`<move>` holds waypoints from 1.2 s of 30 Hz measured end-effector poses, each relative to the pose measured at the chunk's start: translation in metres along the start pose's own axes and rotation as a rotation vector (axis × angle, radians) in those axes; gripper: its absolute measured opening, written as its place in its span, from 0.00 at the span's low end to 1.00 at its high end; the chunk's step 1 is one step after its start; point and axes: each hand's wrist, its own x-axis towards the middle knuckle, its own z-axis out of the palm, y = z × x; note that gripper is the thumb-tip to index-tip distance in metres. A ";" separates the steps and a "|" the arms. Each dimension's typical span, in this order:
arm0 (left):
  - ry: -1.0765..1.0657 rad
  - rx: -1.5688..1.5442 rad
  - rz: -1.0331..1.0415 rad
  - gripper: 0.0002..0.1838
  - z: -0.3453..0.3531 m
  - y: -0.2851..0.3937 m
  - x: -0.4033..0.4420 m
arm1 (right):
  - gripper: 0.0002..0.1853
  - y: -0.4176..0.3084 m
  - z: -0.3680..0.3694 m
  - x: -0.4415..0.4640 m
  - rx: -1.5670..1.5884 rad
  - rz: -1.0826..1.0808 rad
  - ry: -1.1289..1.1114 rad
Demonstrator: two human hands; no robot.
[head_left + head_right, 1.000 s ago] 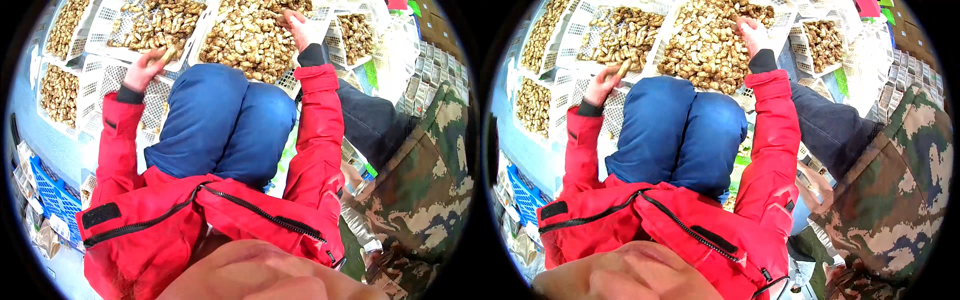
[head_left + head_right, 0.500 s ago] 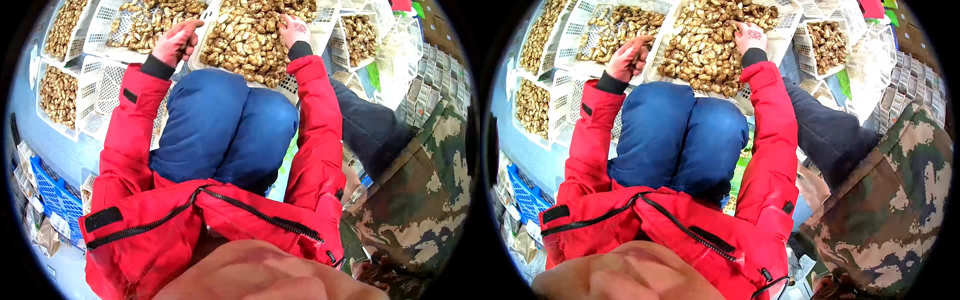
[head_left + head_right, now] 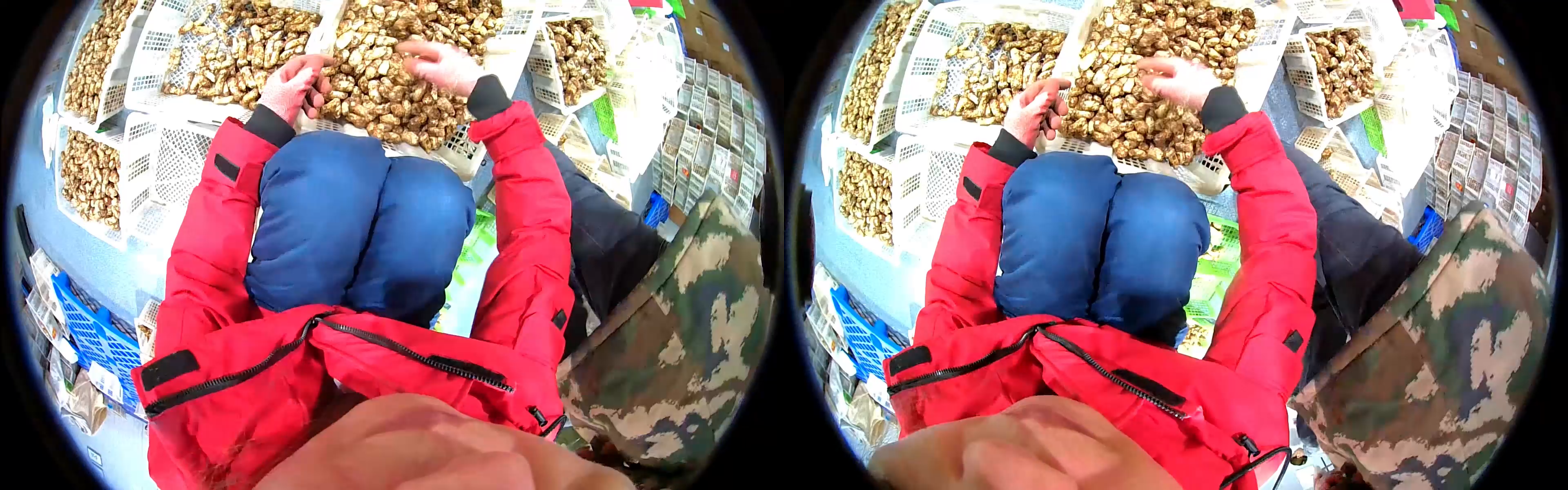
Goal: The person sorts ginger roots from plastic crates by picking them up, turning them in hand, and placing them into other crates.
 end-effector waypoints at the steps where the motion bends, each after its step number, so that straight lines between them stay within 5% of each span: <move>1: -0.009 0.020 -0.001 0.22 0.002 0.003 -0.002 | 0.25 0.028 -0.004 0.023 0.020 -0.008 0.167; 5: 0.046 0.054 -0.014 0.19 0.005 0.002 0.001 | 0.27 0.034 -0.023 0.090 -0.296 0.006 0.608; 7: 0.084 0.046 -0.040 0.21 0.005 0.001 0.003 | 0.35 0.007 0.010 0.106 -0.241 0.265 0.413; 9: 0.060 0.024 -0.032 0.22 -0.001 0.000 0.004 | 0.36 -0.008 0.037 0.096 -0.523 0.106 0.431; 11: 0.039 0.040 -0.027 0.24 -0.003 -0.001 0.007 | 0.30 0.001 0.033 0.074 -0.400 -0.228 0.232; 14: 0.014 -0.015 -0.030 0.25 -0.004 -0.002 0.007 | 0.18 0.021 0.002 0.046 0.258 -0.244 0.099; 16: 0.034 0.002 -0.039 0.25 -0.003 0.001 0.008 | 0.18 0.063 -0.032 0.062 0.021 0.086 0.650; 17: 0.034 0.015 -0.031 0.24 -0.004 0.000 0.008 | 0.19 0.094 -0.044 0.071 -0.449 0.099 0.826; 18: 0.031 0.028 -0.033 0.24 -0.004 -0.001 0.006 | 0.24 0.116 -0.046 0.074 -0.382 0.366 0.848; 21: 0.060 0.034 -0.030 0.22 0.000 0.004 0.007 | 0.38 0.086 -0.027 0.076 -0.477 0.624 0.698; 22: 0.070 0.033 -0.042 0.21 0.003 0.004 0.005 | 0.39 0.099 -0.008 0.082 -0.463 0.514 0.757; 26: 0.035 0.048 -0.034 0.22 -0.005 -0.003 0.014 | 0.38 0.070 0.018 0.073 -0.260 0.068 0.143; 28: 0.026 0.042 -0.029 0.23 -0.002 0.001 0.009 | 0.35 0.022 0.037 0.042 -0.361 0.055 0.271; 32: -0.004 0.024 -0.005 0.22 -0.003 0.001 0.003 | 0.30 -0.015 0.024 -0.009 -0.302 -0.131 -0.043; 33: 0.019 0.056 -0.009 0.22 -0.001 0.002 0.003 | 0.26 -0.049 -0.002 -0.024 -0.041 0.040 -0.218; 34: 0.048 0.086 -0.014 0.22 0.001 0.001 0.003 | 0.24 -0.007 0.003 -0.012 0.366 0.098 -0.268; 36: 0.039 0.057 -0.018 0.23 0.002 0.001 0.002 | 0.25 0.033 -0.010 0.013 0.305 0.104 0.099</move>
